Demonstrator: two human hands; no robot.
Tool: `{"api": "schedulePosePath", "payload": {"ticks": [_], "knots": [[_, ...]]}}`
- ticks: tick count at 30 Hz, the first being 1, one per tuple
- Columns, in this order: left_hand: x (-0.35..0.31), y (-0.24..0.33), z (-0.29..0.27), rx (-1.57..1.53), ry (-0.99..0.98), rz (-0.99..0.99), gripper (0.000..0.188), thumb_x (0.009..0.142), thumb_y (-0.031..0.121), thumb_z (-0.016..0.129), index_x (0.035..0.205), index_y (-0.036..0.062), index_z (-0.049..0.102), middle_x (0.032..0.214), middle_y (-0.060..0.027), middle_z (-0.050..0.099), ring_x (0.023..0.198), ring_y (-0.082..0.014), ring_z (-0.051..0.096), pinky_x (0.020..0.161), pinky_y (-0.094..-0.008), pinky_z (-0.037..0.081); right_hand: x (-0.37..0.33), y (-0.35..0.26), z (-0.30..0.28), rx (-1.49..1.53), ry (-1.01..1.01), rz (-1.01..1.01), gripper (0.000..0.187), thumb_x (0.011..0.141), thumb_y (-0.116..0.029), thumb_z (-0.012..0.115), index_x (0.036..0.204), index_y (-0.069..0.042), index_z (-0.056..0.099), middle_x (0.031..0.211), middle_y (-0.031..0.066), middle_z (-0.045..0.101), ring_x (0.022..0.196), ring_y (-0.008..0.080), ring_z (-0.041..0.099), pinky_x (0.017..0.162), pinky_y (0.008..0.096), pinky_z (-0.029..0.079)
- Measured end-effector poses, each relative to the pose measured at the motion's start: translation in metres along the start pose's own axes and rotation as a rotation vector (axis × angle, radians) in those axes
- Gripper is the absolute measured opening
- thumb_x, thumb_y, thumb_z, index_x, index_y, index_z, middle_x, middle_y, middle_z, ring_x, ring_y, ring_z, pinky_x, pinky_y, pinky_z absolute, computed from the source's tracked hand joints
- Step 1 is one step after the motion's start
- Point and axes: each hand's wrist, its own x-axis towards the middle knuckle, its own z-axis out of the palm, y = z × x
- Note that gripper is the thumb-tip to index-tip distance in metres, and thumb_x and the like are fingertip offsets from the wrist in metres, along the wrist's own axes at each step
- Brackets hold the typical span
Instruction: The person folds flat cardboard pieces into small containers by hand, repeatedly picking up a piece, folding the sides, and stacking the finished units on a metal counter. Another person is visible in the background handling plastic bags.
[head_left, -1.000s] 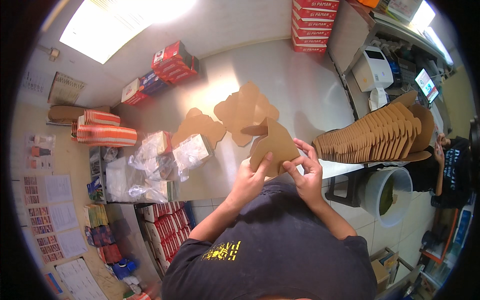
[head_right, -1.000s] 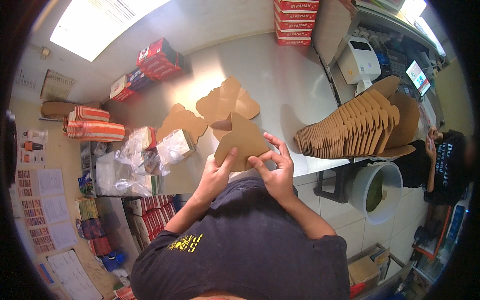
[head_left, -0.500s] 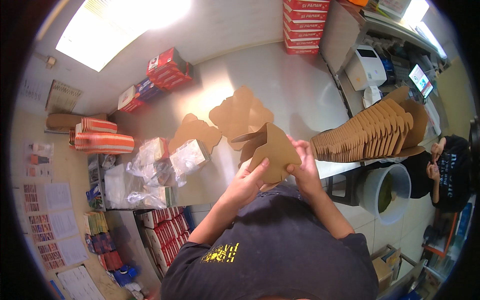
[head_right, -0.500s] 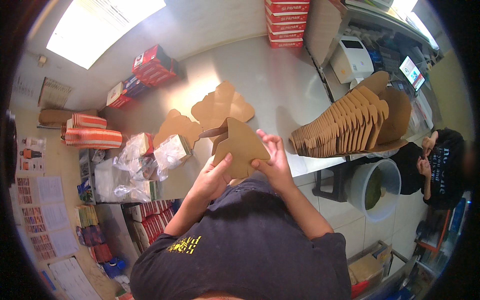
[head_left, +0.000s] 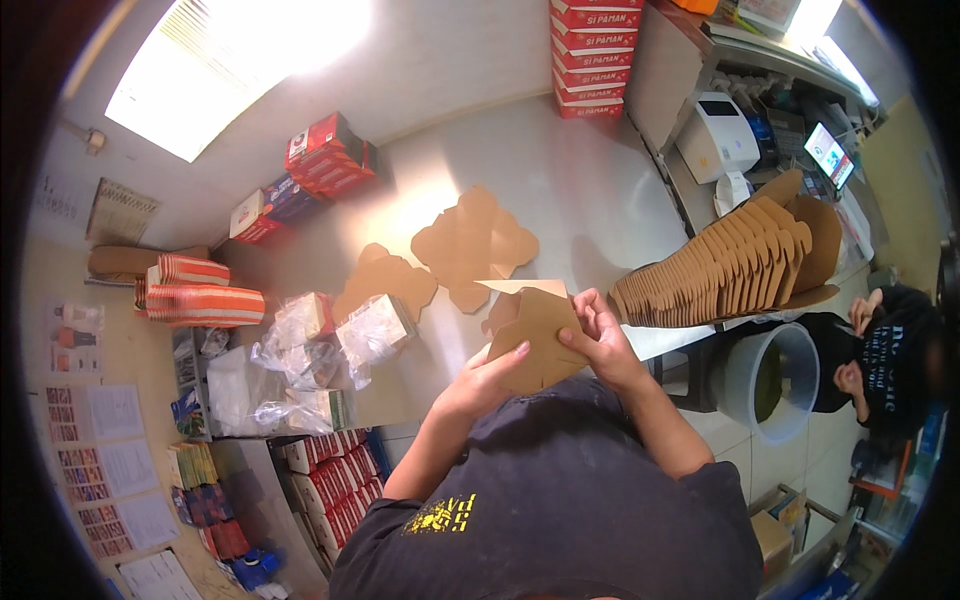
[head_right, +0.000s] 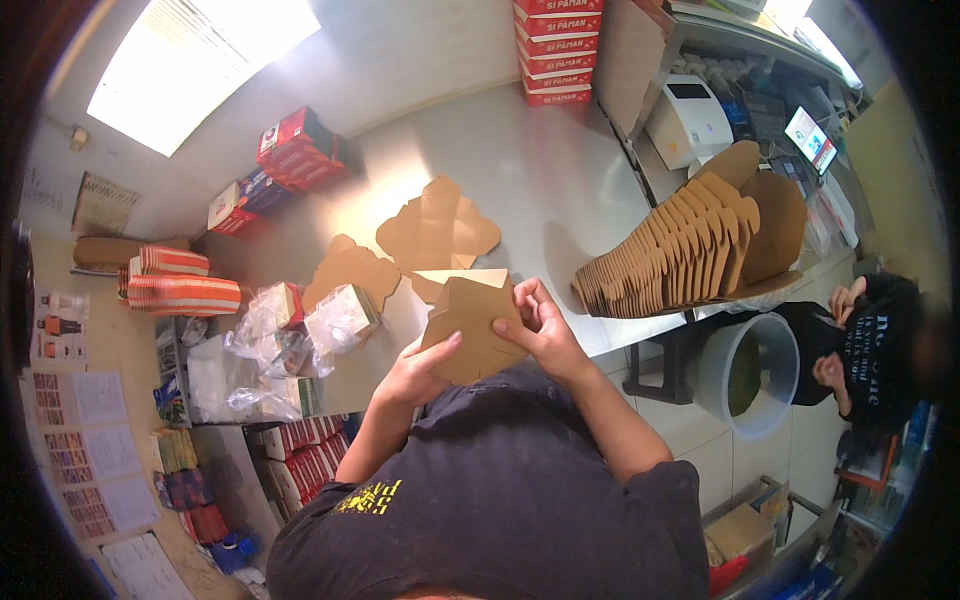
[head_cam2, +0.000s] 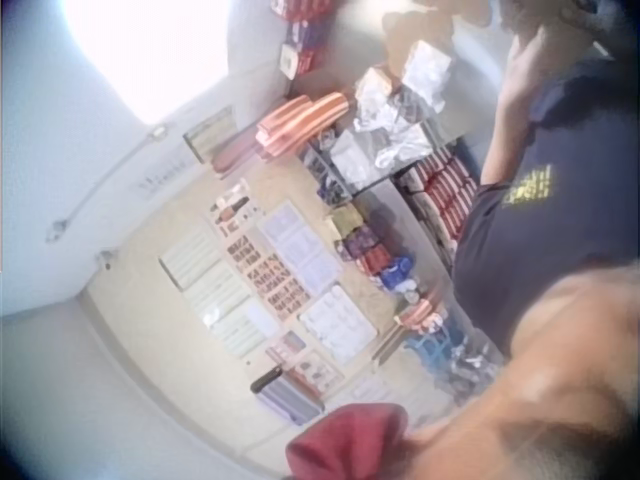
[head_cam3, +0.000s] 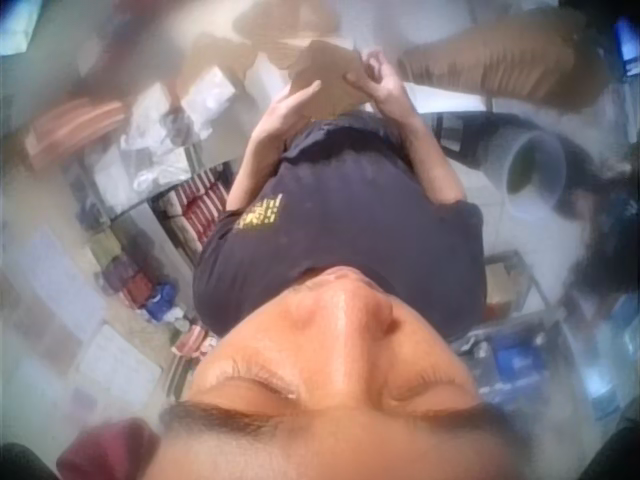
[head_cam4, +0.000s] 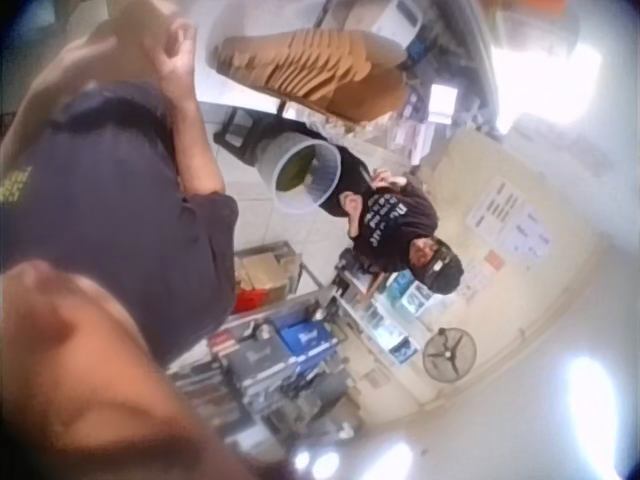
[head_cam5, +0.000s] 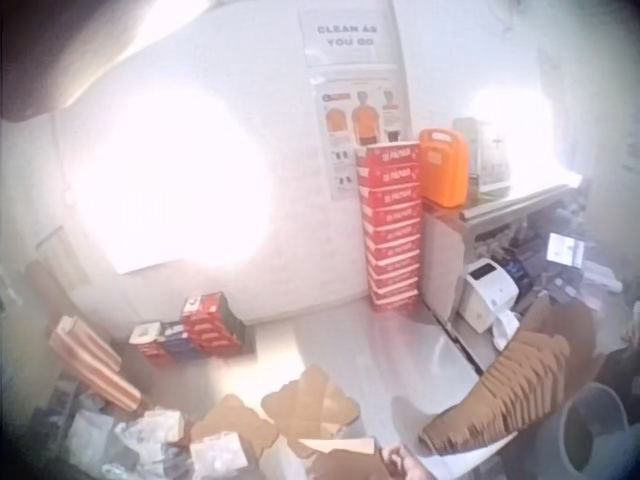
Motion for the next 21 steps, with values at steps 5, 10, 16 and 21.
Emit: {"api": "schedulePosePath", "payload": {"ticks": [5, 10, 16, 21], "knots": [[0.000, 0.010, 0.002, 0.024, 0.035, -0.029, 0.055, 0.112, 0.029, 0.059, 0.155, -0.0020, 0.045, 0.145, -0.0120, 0.060, 0.133, -0.0221, 0.059, 0.109, -0.0378, 0.049, 0.003, -0.003, 0.011, -0.007, 0.128, -0.031, 0.036, 0.099, -0.015, 0.079, 0.108, -0.016, 0.045, 0.139, 0.0100, 0.059, 0.131, 0.0153, 0.052, 0.112, 0.0358, 0.042], [-0.002, 0.016, 0.002, 0.142, 0.059, -0.092, 0.049, 0.111, 0.025, 0.061, 0.150, -0.0037, 0.052, 0.140, -0.0119, 0.064, 0.125, -0.0217, 0.063, 0.104, -0.0381, 0.052, 0.009, 0.007, 0.003, 0.125, 0.086, -0.053, 0.030, 0.099, -0.014, 0.079, 0.107, -0.014, 0.050, 0.154, 0.0170, 0.054, 0.138, 0.0215, 0.052, 0.116, 0.0393, 0.042], [-0.006, 0.018, 0.002, 0.089, 0.128, -0.147, 0.048, 0.110, 0.027, 0.063, 0.146, -0.0037, 0.056, 0.135, -0.0121, 0.067, 0.118, -0.0201, 0.067, 0.099, -0.0366, 0.054, 0.007, 0.002, 0.020, -0.326, 0.189, -0.273, 0.017, 0.098, -0.007, 0.077, 0.109, -0.008, 0.065, 0.141, 0.0161, 0.066, 0.140, 0.0264, 0.056, 0.115, 0.0393, 0.044], [-0.003, 0.010, -0.008, 0.151, 0.063, -0.177, 0.053, 0.111, 0.035, 0.061, 0.150, -0.0008, 0.053, 0.133, -0.0096, 0.067, 0.116, -0.0167, 0.064, 0.100, -0.0349, 0.053, -0.002, 0.003, 0.007, -0.584, 0.108, -0.357, 0.012, 0.095, -0.006, 0.077, 0.102, -0.005, 0.068, 0.118, 0.0139, 0.078, 0.121, 0.0279, 0.071, 0.101, 0.0380, 0.056]]}}
